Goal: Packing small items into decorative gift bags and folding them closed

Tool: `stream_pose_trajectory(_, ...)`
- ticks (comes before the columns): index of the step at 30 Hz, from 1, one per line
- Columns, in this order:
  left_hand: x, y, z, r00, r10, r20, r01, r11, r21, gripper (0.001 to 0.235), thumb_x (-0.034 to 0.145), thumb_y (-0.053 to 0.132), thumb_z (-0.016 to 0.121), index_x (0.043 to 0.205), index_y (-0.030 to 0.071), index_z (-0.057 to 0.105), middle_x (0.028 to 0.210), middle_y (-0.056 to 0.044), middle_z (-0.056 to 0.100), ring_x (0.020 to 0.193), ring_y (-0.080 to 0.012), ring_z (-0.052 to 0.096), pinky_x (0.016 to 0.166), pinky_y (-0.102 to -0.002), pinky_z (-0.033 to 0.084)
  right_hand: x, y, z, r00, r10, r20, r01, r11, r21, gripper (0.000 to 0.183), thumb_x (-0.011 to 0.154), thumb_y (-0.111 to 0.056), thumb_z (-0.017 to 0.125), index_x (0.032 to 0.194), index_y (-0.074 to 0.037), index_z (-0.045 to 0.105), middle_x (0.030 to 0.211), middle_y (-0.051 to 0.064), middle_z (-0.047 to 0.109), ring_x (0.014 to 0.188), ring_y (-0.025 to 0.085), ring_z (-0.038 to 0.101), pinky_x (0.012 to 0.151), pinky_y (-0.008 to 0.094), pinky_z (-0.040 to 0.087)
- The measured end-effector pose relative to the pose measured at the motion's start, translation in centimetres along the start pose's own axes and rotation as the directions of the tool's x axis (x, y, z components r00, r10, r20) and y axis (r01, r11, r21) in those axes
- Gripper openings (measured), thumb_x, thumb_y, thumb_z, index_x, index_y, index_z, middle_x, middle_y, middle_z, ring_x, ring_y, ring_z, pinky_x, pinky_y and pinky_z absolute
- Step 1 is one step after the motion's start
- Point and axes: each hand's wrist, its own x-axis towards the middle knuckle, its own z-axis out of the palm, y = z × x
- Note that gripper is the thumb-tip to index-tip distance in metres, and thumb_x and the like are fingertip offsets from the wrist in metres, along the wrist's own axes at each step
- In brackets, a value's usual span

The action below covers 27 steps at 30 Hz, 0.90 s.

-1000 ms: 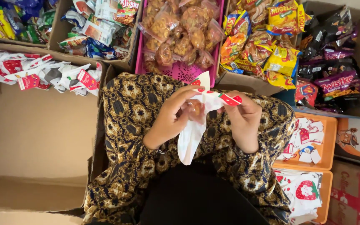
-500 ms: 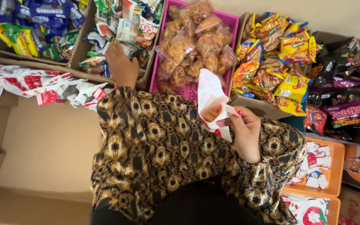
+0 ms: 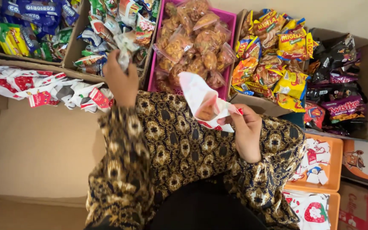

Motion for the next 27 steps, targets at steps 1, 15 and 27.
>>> stream_pose_trajectory(1, -1.3, 1.5, -1.2, 0.999, -0.023, -0.031, 0.016, 0.979, -0.206, 0.035, 0.095, 0.010, 0.059, 0.129, 0.002, 0.057, 0.115, -0.021, 0.065, 0.112, -0.0402, 0.056, 0.090, -0.051, 0.051, -0.1, -0.3, 0.1, 1.000, -0.024, 0.010, 0.024, 1.000, 0.005, 0.017, 0.099, -0.003, 0.057, 0.095, 0.008, 0.069, 0.071, 0.017, 0.066, 0.063, 0.026, 0.073, 0.065, 0.037, 0.064)
stream_pose_trajectory(15, -17.0, 12.4, -7.4, 0.874, 0.314, 0.370, -0.075, 0.841, -0.535, 0.043, 0.094, 0.012, 0.060, 0.137, 0.006, 0.058, 0.120, -0.021, 0.065, 0.105, -0.0357, 0.066, 0.081, -0.042, 0.056, -3.5, -1.2, 1.7, 0.967, -0.174, 0.183, 0.200, 0.971, -0.132, 0.022, 0.104, -0.003, 0.052, 0.107, 0.006, 0.071, 0.080, 0.020, 0.069, 0.069, 0.026, 0.071, 0.069, 0.039, 0.062)
stream_pose_trajectory(27, -18.0, 12.7, -10.8, 0.902, 0.289, 0.322, -0.125, 0.886, -0.447, 0.043, 0.089, 0.013, 0.066, 0.130, 0.000, 0.059, 0.126, -0.022, 0.063, 0.114, -0.0433, 0.064, 0.094, -0.049, 0.053, -5.4, -1.7, 5.3, 0.916, -0.230, 0.328, 0.290, 0.946, -0.146, 0.016, 0.095, 0.002, 0.059, 0.099, 0.000, 0.075, 0.078, 0.012, 0.070, 0.077, 0.015, 0.060, 0.072, 0.035, 0.056)
